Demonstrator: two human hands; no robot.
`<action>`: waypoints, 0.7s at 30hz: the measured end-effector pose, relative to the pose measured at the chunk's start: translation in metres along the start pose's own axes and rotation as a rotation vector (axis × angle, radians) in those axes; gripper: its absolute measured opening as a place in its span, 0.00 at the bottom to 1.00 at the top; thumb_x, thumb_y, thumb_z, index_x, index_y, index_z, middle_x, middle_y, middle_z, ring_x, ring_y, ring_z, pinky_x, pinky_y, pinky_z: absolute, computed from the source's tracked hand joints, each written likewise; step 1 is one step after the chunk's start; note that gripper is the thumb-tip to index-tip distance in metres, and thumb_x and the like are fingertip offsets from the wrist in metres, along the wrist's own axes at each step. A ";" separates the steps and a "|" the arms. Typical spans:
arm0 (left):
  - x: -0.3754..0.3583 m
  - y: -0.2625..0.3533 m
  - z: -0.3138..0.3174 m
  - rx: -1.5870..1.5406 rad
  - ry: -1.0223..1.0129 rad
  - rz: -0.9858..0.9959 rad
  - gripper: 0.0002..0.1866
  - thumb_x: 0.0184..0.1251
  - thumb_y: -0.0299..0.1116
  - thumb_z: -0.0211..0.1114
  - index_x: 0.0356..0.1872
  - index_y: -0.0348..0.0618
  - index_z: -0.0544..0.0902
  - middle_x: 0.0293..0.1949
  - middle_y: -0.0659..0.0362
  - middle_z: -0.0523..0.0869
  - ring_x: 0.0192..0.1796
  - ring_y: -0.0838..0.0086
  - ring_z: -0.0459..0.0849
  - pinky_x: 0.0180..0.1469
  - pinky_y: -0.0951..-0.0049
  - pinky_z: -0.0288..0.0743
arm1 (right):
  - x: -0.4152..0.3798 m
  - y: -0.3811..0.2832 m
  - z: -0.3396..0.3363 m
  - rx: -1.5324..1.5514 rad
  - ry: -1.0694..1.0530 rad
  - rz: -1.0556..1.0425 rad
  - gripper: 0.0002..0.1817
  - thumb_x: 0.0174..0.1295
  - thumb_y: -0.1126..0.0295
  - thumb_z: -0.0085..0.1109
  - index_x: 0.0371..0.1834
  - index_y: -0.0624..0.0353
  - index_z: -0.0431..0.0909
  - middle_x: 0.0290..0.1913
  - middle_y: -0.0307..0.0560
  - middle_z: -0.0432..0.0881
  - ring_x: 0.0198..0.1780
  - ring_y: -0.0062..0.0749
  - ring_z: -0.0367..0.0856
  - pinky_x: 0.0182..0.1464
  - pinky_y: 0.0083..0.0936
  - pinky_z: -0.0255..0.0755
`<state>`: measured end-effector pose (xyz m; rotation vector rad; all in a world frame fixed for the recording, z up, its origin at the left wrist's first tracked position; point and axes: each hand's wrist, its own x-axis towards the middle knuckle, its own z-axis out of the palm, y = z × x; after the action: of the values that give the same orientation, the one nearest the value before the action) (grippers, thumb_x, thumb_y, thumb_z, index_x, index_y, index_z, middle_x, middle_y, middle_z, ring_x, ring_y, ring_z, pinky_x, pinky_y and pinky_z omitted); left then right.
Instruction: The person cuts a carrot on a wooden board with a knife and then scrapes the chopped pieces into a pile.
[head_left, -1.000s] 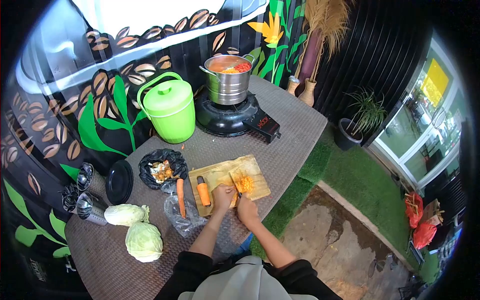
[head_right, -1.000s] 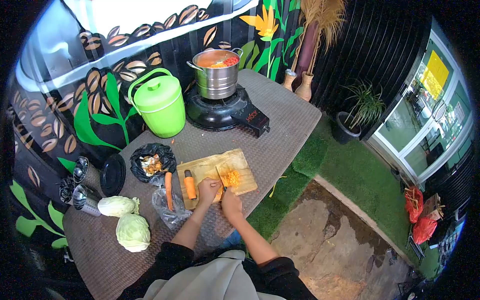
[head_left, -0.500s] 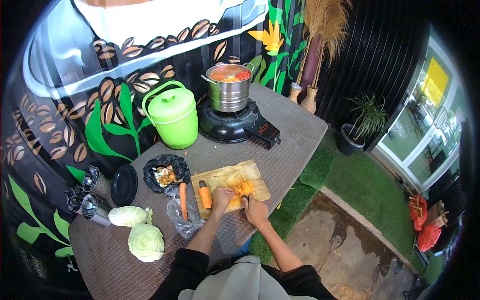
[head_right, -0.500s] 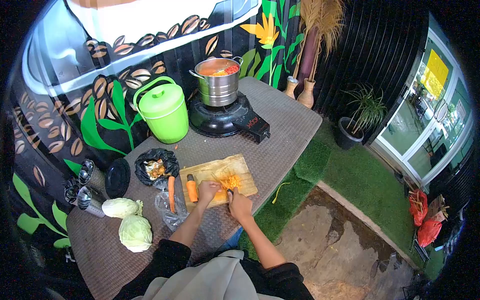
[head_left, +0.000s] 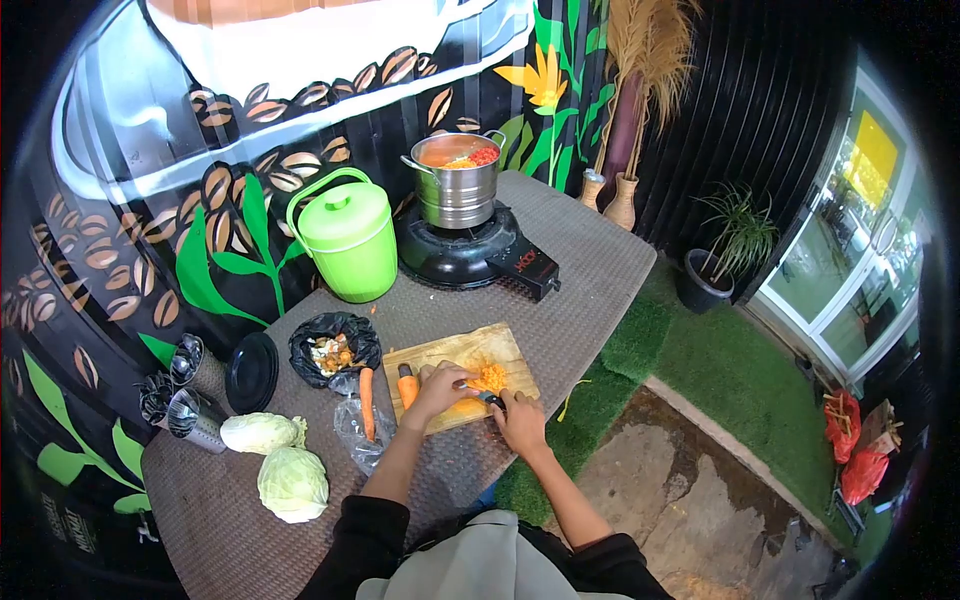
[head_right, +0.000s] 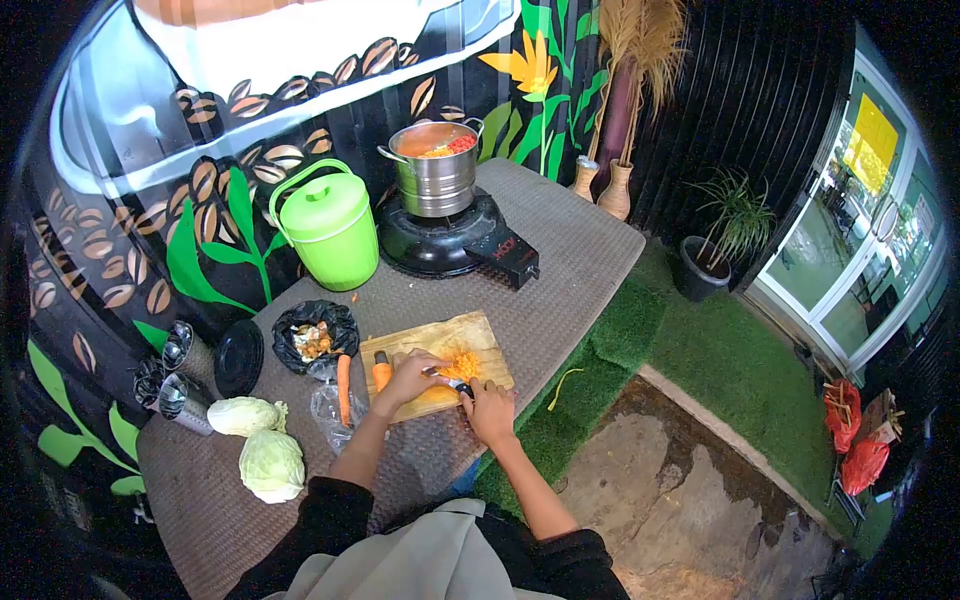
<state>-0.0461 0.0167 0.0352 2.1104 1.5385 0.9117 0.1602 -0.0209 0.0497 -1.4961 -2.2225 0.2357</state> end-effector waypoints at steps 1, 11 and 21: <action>0.004 -0.004 -0.002 -0.100 -0.126 -0.049 0.15 0.53 0.43 0.74 0.40 0.49 0.89 0.36 0.61 0.87 0.46 0.69 0.80 0.47 0.71 0.71 | -0.001 0.003 0.000 0.000 0.003 0.004 0.15 0.63 0.58 0.56 0.43 0.58 0.75 0.36 0.54 0.79 0.37 0.52 0.80 0.44 0.44 0.71; 0.031 -0.015 -0.005 -0.303 -0.440 -0.184 0.09 0.50 0.33 0.75 0.32 0.42 0.89 0.26 0.58 0.87 0.30 0.79 0.82 0.35 0.74 0.75 | -0.011 0.014 -0.006 0.047 0.021 -0.132 0.15 0.62 0.56 0.57 0.43 0.55 0.77 0.35 0.52 0.78 0.39 0.47 0.79 0.48 0.44 0.69; 0.049 -0.015 0.007 -0.077 -0.242 0.171 0.06 0.57 0.29 0.66 0.34 0.42 0.89 0.34 0.55 0.88 0.40 0.62 0.83 0.47 0.65 0.75 | -0.026 0.041 -0.025 0.216 -0.022 -0.069 0.15 0.63 0.57 0.56 0.42 0.56 0.76 0.38 0.50 0.79 0.44 0.47 0.79 0.49 0.42 0.69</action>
<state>-0.0423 0.0685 0.0342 2.2284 1.2005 0.7249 0.2139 -0.0307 0.0497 -1.3056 -2.1823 0.4566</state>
